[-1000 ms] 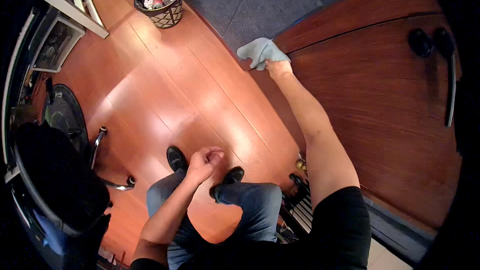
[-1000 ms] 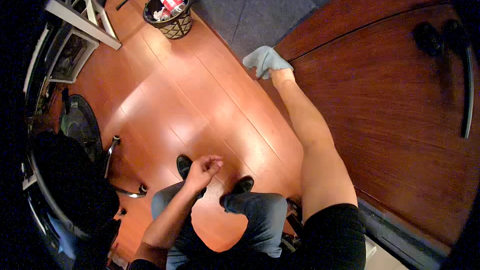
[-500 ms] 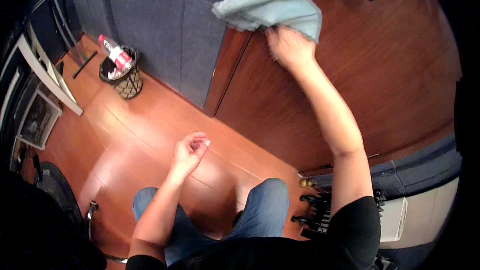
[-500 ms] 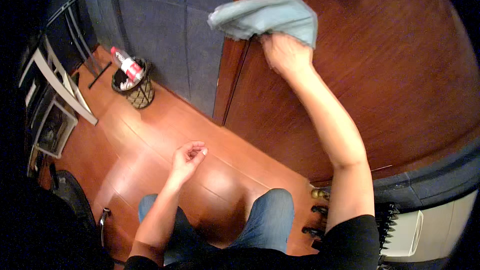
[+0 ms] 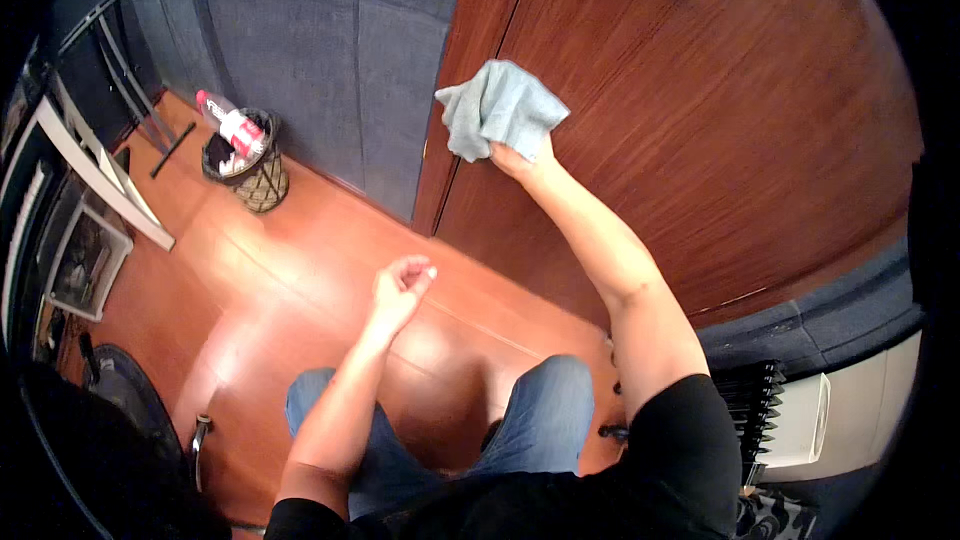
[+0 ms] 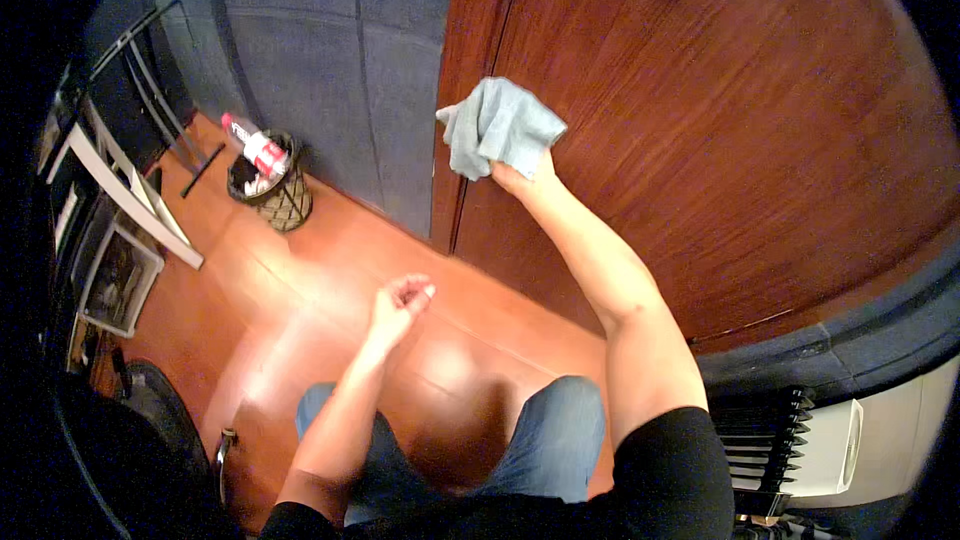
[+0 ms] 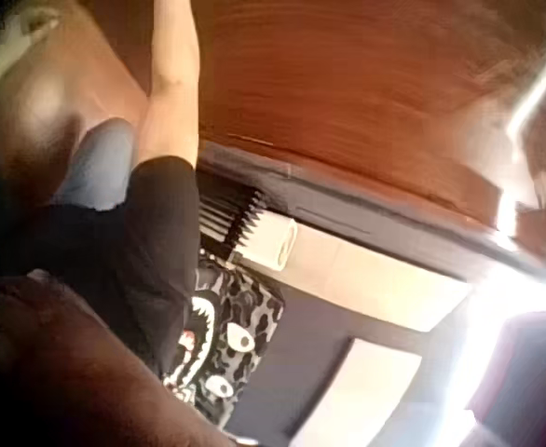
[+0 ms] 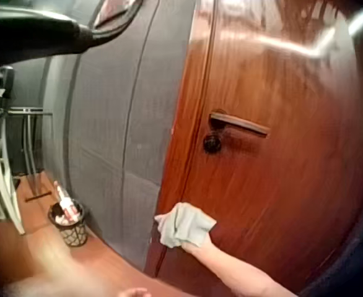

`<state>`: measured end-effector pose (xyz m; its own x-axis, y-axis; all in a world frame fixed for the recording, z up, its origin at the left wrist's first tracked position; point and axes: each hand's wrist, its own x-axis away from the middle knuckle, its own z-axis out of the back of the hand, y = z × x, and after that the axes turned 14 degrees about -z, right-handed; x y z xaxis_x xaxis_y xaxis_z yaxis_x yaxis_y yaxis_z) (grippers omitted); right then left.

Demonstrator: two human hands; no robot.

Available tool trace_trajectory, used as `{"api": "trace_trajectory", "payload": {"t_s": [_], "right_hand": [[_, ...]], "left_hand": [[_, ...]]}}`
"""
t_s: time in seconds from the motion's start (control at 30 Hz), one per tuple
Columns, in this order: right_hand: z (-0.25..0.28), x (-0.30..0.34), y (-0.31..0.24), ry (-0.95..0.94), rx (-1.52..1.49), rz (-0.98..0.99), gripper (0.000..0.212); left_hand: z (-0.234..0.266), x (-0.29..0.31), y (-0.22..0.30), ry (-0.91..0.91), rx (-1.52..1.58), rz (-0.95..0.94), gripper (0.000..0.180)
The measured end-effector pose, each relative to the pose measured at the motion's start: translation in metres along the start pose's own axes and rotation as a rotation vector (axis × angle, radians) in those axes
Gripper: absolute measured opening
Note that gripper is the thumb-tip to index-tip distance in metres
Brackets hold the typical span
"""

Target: The person wipes the surface and handle of a wooden door using a cloth and then rinses the cloth in a bucket.

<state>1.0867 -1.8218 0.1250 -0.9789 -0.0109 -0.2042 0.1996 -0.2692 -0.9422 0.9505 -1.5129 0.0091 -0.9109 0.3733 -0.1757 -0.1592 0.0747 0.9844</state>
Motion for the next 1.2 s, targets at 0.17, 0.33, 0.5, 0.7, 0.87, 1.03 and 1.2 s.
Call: {"api": "trace_trajectory", "payload": {"t_s": [0.17, 0.33, 0.5, 0.7, 0.87, 1.03, 1.2], "right_hand": [[0.007, 0.089, 0.228, -0.118, 0.149, -0.543, 0.049], [-0.078, 0.093, 0.26, -0.495, 0.386, -1.089, 0.04], [-0.026, 0.163, 0.25, -0.084, 1.387, -0.072, 0.023], [0.008, 0.083, -0.001, 0.333, 1.644, 0.216, 0.023], [0.043, 0.03, -0.153, 0.733, 1.554, 0.541, 0.031], [0.041, 0.007, -0.186, 0.929, 1.612, 0.558, 0.04], [0.055, 0.007, -0.203, 1.089, 1.523, 0.622, 0.062]], "left_hand": [[0.008, 0.009, 0.061, -0.001, 0.096, -0.028, 0.028], [0.035, 0.048, 0.076, 0.062, 0.104, 0.084, 0.026], [0.012, 0.035, 0.064, -0.034, 0.061, 0.142, 0.023], [0.008, 0.008, 0.023, -0.031, 0.13, 0.112, 0.026], [-0.011, -0.006, -0.014, -0.058, 0.165, 0.117, 0.026], [-0.004, -0.01, -0.003, 0.022, 0.232, 0.111, 0.023], [0.014, -0.014, -0.009, 0.044, 0.271, 0.123, 0.024]]}}
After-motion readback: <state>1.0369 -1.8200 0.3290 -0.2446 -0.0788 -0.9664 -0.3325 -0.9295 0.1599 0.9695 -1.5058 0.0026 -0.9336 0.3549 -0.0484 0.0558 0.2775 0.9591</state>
